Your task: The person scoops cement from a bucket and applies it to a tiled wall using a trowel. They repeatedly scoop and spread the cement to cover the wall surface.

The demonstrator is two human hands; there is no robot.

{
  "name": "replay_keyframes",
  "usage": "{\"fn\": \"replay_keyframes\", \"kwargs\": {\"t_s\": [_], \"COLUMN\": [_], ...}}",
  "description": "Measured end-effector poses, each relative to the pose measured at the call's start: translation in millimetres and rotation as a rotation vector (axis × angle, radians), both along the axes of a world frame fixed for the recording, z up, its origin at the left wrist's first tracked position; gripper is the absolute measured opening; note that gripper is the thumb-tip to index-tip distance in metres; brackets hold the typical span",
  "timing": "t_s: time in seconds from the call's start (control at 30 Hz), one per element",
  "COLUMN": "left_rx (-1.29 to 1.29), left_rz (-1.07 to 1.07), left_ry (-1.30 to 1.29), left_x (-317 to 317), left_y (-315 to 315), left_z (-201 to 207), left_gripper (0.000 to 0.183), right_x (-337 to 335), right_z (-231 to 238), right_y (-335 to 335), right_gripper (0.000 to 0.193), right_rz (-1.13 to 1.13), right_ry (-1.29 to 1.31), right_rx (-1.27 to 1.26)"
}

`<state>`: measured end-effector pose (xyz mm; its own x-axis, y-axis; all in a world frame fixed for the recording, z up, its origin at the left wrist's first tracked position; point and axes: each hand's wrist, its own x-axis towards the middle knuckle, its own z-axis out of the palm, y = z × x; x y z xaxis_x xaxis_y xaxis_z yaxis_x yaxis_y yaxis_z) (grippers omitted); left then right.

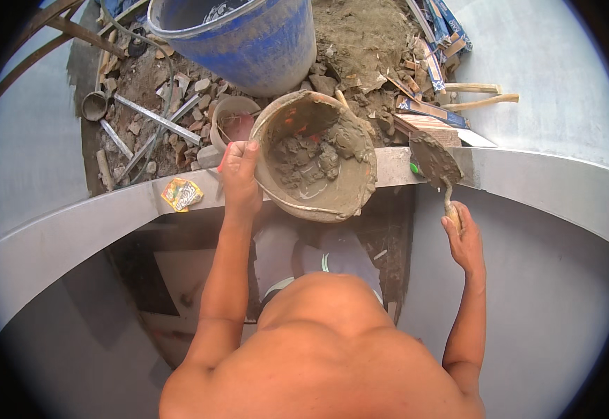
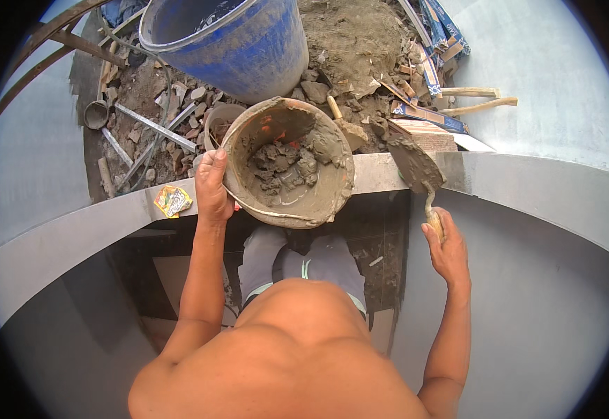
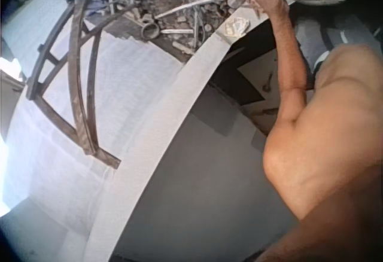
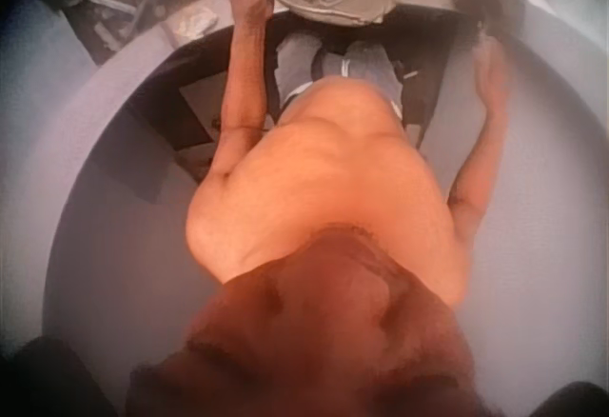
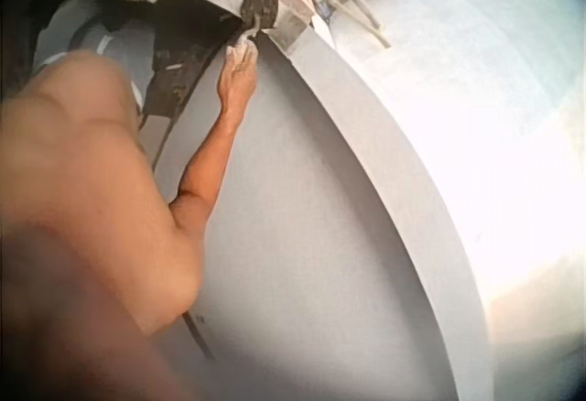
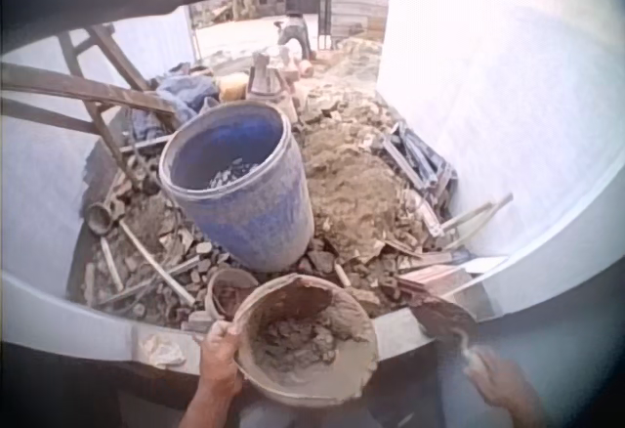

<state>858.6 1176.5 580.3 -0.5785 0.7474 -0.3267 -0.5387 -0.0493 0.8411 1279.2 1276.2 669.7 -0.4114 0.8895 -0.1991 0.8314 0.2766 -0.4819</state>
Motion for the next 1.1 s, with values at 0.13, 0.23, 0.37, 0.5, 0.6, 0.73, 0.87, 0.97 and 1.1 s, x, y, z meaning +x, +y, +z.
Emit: {"fn": "replay_keyframes", "kwargs": {"t_s": [0.13,0.23,0.37,0.5,0.6,0.73,0.87,0.97,1.1], "left_rx": [-0.042,-0.090,-0.197,-0.248,-0.282,-0.315,-0.334,-0.365,-0.407], "left_rz": [-0.057,-0.053,-0.085,0.007,0.106,0.096,0.075,0.084,0.087], "left_ry": [-0.029,0.049,0.122,0.325,0.417,0.516,0.494,0.488,0.562], "left_x": [12,19,18,32,42,45,37,29,22], "left_y": [-33,-38,-34,-23,-19,-23,-35,-47,-43], "left_z": [-36,-36,-30,-30,-29,-26,-26,-30,-32], "left_gripper": [0.021,0.023,0.026,0.030,0.034,0.035,0.033,0.032,0.033], "right_x": [-66,-114,-163,-215,-225,-234,-243,-239,-210], "right_z": [39,54,24,-15,-31,-58,-71,-51,-35], "right_y": [17,32,41,23,21,33,35,21,1], "right_gripper": [0.036,0.033,0.030,0.022,0.013,0.022,0.022,0.022,0.026], "right_rz": [0.203,0.516,0.776,0.793,0.883,0.933,0.985,0.993,1.031], "right_ry": [-0.308,-0.595,-0.715,-0.855,-0.767,-0.803,-0.815,-0.681,-0.619], "right_rx": [-0.012,0.103,0.279,0.229,0.047,-0.279,-0.383,-0.239,0.073]}}
